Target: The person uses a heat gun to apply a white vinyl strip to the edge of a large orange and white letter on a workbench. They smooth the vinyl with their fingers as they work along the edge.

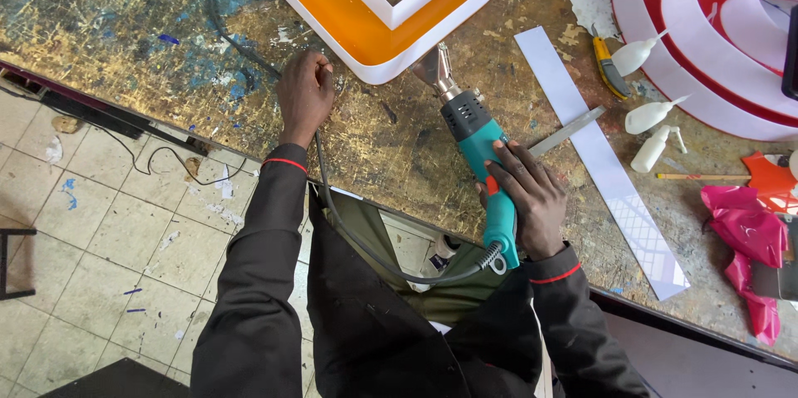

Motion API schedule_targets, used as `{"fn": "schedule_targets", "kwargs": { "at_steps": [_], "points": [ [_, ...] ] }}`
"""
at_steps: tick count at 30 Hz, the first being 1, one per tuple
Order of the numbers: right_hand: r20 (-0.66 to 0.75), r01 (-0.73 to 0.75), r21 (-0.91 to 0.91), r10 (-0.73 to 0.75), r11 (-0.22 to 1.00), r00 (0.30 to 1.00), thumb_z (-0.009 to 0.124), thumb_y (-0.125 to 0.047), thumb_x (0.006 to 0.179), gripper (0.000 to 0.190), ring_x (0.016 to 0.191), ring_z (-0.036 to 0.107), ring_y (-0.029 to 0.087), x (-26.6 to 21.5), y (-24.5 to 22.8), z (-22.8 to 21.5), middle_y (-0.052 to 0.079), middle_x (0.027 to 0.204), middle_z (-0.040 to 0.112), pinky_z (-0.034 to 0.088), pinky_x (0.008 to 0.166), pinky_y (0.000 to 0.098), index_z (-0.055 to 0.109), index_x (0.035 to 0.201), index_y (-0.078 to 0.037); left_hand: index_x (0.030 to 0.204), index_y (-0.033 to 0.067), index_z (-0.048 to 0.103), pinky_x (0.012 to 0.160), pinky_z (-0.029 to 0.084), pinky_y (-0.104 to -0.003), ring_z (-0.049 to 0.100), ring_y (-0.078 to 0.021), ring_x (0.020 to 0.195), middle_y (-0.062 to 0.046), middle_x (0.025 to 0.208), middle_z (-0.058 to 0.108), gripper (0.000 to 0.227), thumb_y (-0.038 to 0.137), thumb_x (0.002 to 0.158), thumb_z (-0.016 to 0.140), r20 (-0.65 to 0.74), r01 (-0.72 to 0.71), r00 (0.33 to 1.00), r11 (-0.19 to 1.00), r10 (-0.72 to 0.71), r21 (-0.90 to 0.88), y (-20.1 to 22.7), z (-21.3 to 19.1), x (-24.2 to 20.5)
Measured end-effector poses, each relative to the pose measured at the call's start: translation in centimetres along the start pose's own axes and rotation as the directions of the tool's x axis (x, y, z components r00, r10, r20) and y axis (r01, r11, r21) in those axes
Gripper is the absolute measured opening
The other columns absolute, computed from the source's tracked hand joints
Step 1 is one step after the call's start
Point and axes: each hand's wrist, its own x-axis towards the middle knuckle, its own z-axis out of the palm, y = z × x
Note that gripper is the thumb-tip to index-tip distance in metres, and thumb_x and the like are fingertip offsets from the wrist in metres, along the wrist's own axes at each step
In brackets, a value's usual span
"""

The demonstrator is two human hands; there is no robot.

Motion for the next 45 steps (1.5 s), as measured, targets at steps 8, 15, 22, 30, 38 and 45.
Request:
{"fn": "schedule_targets", "kwargs": {
  "at_steps": [8,15,22,30,38,45],
  "points": [
    [0.024,0.064,-0.02,-0.064,0.998,0.998,0.082,-0.033,0.105,0.031,0.143,0.071,0.04,0.3,-0.2,-0.2,0.01,0.156,0.077,0.062,0.104,0.0519,0.084,0.131,-0.016,0.11,0.0148,0.07,0.078,0.066,-0.06,0.071,-0.0339,0.089,-0.004,0.085,0.063,0.007,0.009,0.11,0.075,-0.031,-0.038,0.999,0.999,0.037,-0.018,-0.8,0.7,-0.1],
    [0.033,0.054,-0.03,-0.053,0.998,0.998,0.083,-0.03,0.105,0.029,0.141,0.072,0.042,0.9,-0.8,-0.3,0.012,0.152,0.079,0.063,0.104,0.0533,0.084,0.129,-0.014,0.108,0.0153,0.071,0.077,0.066,-0.059,0.07,-0.0344,0.088,-0.005,0.084,0.063,0.008,0.011,0.106,0.077,-0.047,-0.061,0.997,0.998,0.06,-0.007,-1.0,1.0,-0.2],
    [0.017,0.019,-0.016,-0.018,1.0,1.0,0.083,-0.03,0.105,0.03,0.142,0.072,0.042,0.5,-0.6,0.0,0.012,0.154,0.078,0.063,0.103,0.0541,0.084,0.13,-0.015,0.11,0.0149,0.069,0.076,0.068,-0.059,0.071,-0.0333,0.089,-0.004,0.088,0.063,0.01,0.008,0.109,0.075,-0.017,-0.083,0.996,0.997,0.083,0.0,-1.0,0.7,-0.3],
    [0.011,0.006,0.027,-0.006,1.0,1.0,0.083,-0.03,0.105,0.03,0.142,0.071,0.045,0.3,-0.3,0.2,0.015,0.153,0.078,0.063,0.103,0.0567,0.084,0.129,-0.012,0.111,0.0129,0.067,0.072,0.067,-0.059,0.07,-0.0348,0.089,-0.006,0.089,0.061,0.011,0.003,0.109,0.073,-0.029,-0.099,0.995,0.995,0.098,-0.024,-0.2,0.4,-0.2],
    [0.008,0.01,0.025,-0.01,1.0,1.0,0.083,-0.031,0.105,0.03,0.141,0.072,0.045,0.5,-0.3,0.2,0.015,0.151,0.079,0.064,0.102,0.0559,0.085,0.129,-0.013,0.11,0.0139,0.067,0.072,0.067,-0.057,0.069,-0.0329,0.087,-0.004,0.087,0.06,0.013,0.005,0.108,0.076,-0.022,-0.09,0.996,0.996,0.09,-0.012,-0.5,0.4,-0.3],
    [-0.009,-0.003,0.028,0.003,1.0,1.0,0.082,-0.032,0.105,0.03,0.141,0.072,0.043,0.9,-0.5,-0.1,0.013,0.151,0.079,0.063,0.105,0.0549,0.085,0.13,-0.015,0.109,0.0111,0.071,0.072,0.066,-0.059,0.073,-0.0374,0.089,-0.008,0.088,0.064,0.008,0.007,0.106,0.077,-0.01,-0.105,0.994,0.994,0.105,0.041,-1.1,0.9,-0.3]
  ]
}}
